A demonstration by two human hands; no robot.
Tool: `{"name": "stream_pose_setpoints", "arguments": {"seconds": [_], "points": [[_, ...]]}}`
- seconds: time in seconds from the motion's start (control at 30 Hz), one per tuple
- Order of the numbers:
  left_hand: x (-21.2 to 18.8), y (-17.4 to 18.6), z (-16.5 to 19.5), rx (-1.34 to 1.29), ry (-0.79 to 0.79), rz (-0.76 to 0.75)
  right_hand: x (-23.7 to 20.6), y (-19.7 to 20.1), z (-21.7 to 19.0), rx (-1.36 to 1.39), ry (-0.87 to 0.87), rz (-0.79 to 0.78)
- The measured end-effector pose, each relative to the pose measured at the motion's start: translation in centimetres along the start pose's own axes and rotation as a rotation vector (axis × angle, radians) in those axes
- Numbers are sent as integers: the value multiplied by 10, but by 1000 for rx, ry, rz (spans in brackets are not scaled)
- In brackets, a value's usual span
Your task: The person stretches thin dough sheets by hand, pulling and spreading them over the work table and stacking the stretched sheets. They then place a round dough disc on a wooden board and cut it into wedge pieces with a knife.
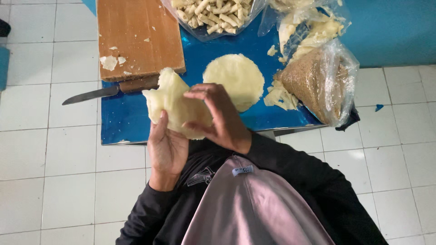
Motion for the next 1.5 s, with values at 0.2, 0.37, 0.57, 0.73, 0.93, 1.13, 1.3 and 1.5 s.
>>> {"name": "stream_pose_setpoints", "arguments": {"seconds": [0.2, 0.37, 0.57, 0.73, 0.93, 1.13, 1.3, 1.5], "points": [[0, 0, -13, -75, 9, -37, -5, -18, -4, 201, -166, 51], [2, 9, -24, 179, -116, -5, -12, -18, 14, 409, -255, -15], [12, 14, -28, 264, -169, 48, -20, -15, 37, 913, -527, -65], [17, 5, -24, 308, -179, 56, -22, -15, 50, 1286, -741, -42], [15, 0, -22, 432, -102, 10, -15, -10, 38, 863, -594, -81], [10, 2, -24, 330, -83, -6, -6, 4, 9, 691, -488, -99], [6, 5, -19, 273, -89, 5, -6, 13, -4, 385, -283, -43], [5, 11, -19, 56, -12, -34, -14, 9, -15, 160, -120, -8]]}}
Point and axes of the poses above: each hand's wrist, its own x-axis towards the middle knuckle, its own y-axis out of the back of the hand, z = x × y, the point moved 1 cm from there along x, towards the middle knuckle, and after that the axes turned 4 degrees about -x, right-handed, at the moved point
